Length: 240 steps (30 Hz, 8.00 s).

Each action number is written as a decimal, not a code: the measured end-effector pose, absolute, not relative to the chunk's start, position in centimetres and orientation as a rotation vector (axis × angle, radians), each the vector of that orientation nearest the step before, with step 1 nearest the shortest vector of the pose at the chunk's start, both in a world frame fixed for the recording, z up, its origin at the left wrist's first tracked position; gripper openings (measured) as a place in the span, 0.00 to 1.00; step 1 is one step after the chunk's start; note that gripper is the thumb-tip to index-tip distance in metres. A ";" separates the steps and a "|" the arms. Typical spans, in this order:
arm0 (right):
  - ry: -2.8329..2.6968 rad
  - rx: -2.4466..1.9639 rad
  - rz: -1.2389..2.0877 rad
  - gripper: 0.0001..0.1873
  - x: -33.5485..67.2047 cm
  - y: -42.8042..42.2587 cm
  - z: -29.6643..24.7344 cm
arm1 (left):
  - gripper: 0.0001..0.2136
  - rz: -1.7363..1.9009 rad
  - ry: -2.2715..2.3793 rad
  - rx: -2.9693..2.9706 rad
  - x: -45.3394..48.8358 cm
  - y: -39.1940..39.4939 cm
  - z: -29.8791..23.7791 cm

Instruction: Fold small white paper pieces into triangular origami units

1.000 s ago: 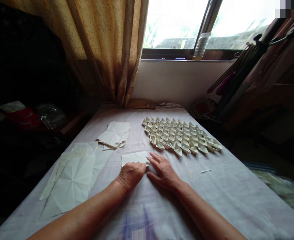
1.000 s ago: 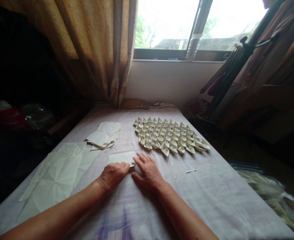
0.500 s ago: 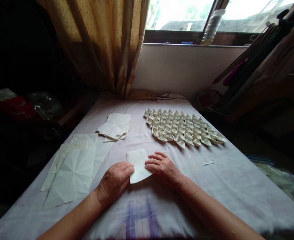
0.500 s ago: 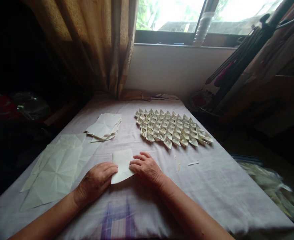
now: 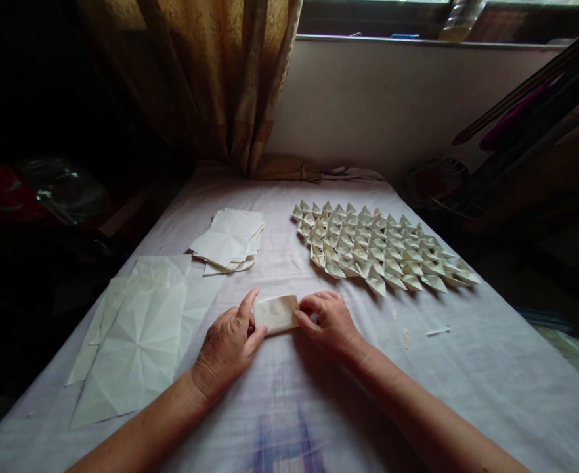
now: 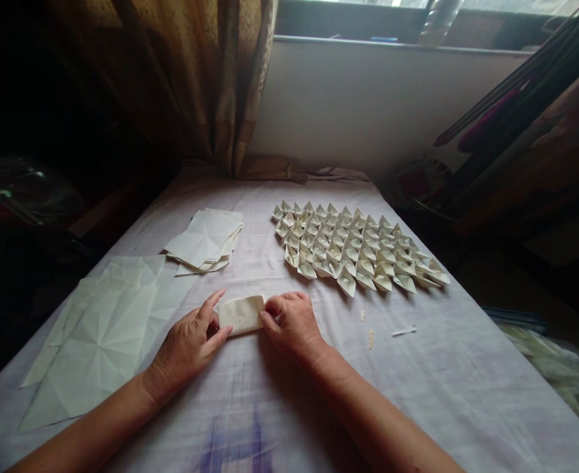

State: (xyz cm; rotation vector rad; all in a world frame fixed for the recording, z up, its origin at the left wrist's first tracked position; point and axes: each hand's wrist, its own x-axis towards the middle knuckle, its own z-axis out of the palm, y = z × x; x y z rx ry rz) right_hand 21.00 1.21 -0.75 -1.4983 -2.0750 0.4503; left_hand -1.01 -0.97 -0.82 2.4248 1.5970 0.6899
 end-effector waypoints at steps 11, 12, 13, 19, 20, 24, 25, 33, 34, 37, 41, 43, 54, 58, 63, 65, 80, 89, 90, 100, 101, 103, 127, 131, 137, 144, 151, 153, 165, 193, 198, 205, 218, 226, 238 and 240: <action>-2.039 -1.467 0.298 0.09 20.4 0.7 -1.7 | 0.17 0.531 1.315 2.837 0.0 -2.0 -1.3; -2.034 -1.462 0.303 0.09 20.4 0.7 -1.7 | 0.19 0.486 1.287 2.854 0.1 -2.2 -1.6; -2.025 -1.457 0.309 0.09 20.4 0.7 -1.7 | 0.21 0.444 1.271 2.865 0.1 -2.3 -1.8; -1.970 -1.445 0.343 0.08 20.3 0.8 -2.0 | 0.26 0.369 1.253 2.871 0.0 -2.4 -2.0; -1.967 -1.447 0.346 0.10 20.3 0.8 -2.1 | 0.26 0.372 1.257 2.869 0.0 -2.4 -2.0; -1.968 -1.453 0.357 0.12 20.3 0.8 -2.2 | 0.26 0.371 1.272 2.851 0.0 -2.4 -1.8; -1.969 -1.454 0.360 0.12 20.4 0.9 -2.2 | 0.26 0.361 1.271 2.851 0.0 -2.4 -1.8; -1.976 -1.443 0.343 0.12 20.4 0.9 -2.2 | 0.28 0.309 1.293 2.786 -0.1 -2.3 -1.7; -1.979 -1.439 0.338 0.12 20.4 0.9 -2.3 | 0.28 0.310 1.296 2.785 -0.1 -2.3 -1.7; -1.990 -1.423 0.321 0.12 20.4 0.9 -2.4 | 0.29 0.312 1.310 2.800 -0.2 -2.4 -1.7; -2.000 -1.416 0.308 0.12 20.4 0.9 -2.5 | 0.29 0.317 1.306 2.808 -0.2 -2.4 -1.6; -2.001 -1.419 0.306 0.12 20.4 0.9 -2.5 | 0.29 0.315 1.300 2.810 -0.3 -2.3 -1.7; -2.010 -1.436 0.293 0.04 20.4 0.9 -2.2 | 0.28 0.279 1.303 2.826 -0.2 -2.3 -1.7; -2.079 -1.445 0.290 0.05 20.3 0.6 -1.8 | 0.28 0.304 1.301 2.834 -0.2 -2.3 -2.0; -2.102 -1.455 0.238 0.08 19.8 0.4 -1.8 | 0.27 0.302 1.305 2.880 -0.2 -2.3 -2.4; -2.119 -1.483 0.217 0.07 19.9 0.3 -2.0 | 0.27 0.300 1.304 2.887 -0.3 -2.3 -2.5; -2.150 -1.594 0.254 0.07 21.8 0.0 -2.4 | 0.26 0.103 1.168 2.865 -3.4 -2.1 -0.8; -2.138 -1.546 0.208 0.07 22.0 0.1 -3.0 | 0.23 0.198 1.213 2.929 -4.8 -2.7 0.3; -2.135 -1.542 0.200 0.07 22.0 0.1 -3.0 | 0.23 0.193 1.207 2.931 -4.6 -2.6 0.5; -2.162 -1.556 0.190 0.07 22.0 0.3 -3.1 | 0.17 0.165 1.316 2.792 -3.1 -2.0 0.8; -2.163 -1.557 0.186 0.07 22.0 0.3 -3.1 | 0.16 0.154 1.323 2.770 -3.0 -2.0 0.9; -2.162 -1.555 0.174 0.07 22.0 0.3 -3.1 | 0.14 0.143 1.335 2.732 -3.0 -1.8 0.9; -2.398 -1.356 -0.271 0.08 16.4 -0.6 -1.2 | 0.12 0.434 1.336 2.992 -1.7 0.8 0.3; -2.426 -1.285 -0.266 0.09 17.1 -0.3 -1.2 | 0.07 0.516 1.328 2.958 -2.4 0.6 0.1; -2.469 -1.215 -0.194 0.09 19.6 -1.7 -1.9 | 0.11 0.580 1.103 2.968 -2.7 0.0 -0.6; -2.495 -1.100 -0.044 0.11 21.0 -3.1 -1.7 | 0.10 0.564 1.104 2.921 -2.1 -2.6 -1.0; -2.352 -1.092 0.152 0.10 21.8 -2.6 -2.4 | 0.09 0.681 1.177 2.759 -1.9 -2.9 -0.5; -2.278 -1.143 0.241 0.09 21.6 -1.9 -2.7 | 0.08 0.757 1.237 2.695 -1.7 -2.5 -0.7; -2.034 -1.462 0.382 0.07 20.0 -0.3 -2.9 | 0.06 0.701 1.623 2.454 -0.6 -0.9 -2.1; -2.016 -1.474 0.254 0.05 19.6 -0.5 -2.7 | 0.15 0.751 1.235 2.879 0.6 -2.0 -1.3; -2.071 -1.478 0.236 0.05 19.6 -0.6 -2.5 | 0.15 0.758 1.235 2.882 0.6 -2.0 -1.3; -2.094 -1.482 0.273 0.06 19.8 -0.7 -2.2 | 0.15 0.762 1.256 2.874 0.7 -2.0 -1.2; -2.119 -1.539 0.305 0.07 19.4 -0.7 -1.6 | 0.15 0.674 1.253 2.857 0.6 -2.0 -1.2; -2.145 -1.569 0.332 0.07 19.7 -0.7 -1.7 | 0.18 0.531 1.184 2.863 -0.2 -2.1 -1.1; -2.159 -1.570 0.278 0.08 19.9 -0.8 -1.9 | 0.23 0.276 1.081 2.937 -3.7 -2.2 -0.2; -2.168 -1.570 0.278 0.08 20.0 -0.8 -1.9 | 0.22 0.248 1.086 2.949 -4.2 -2.1 0.1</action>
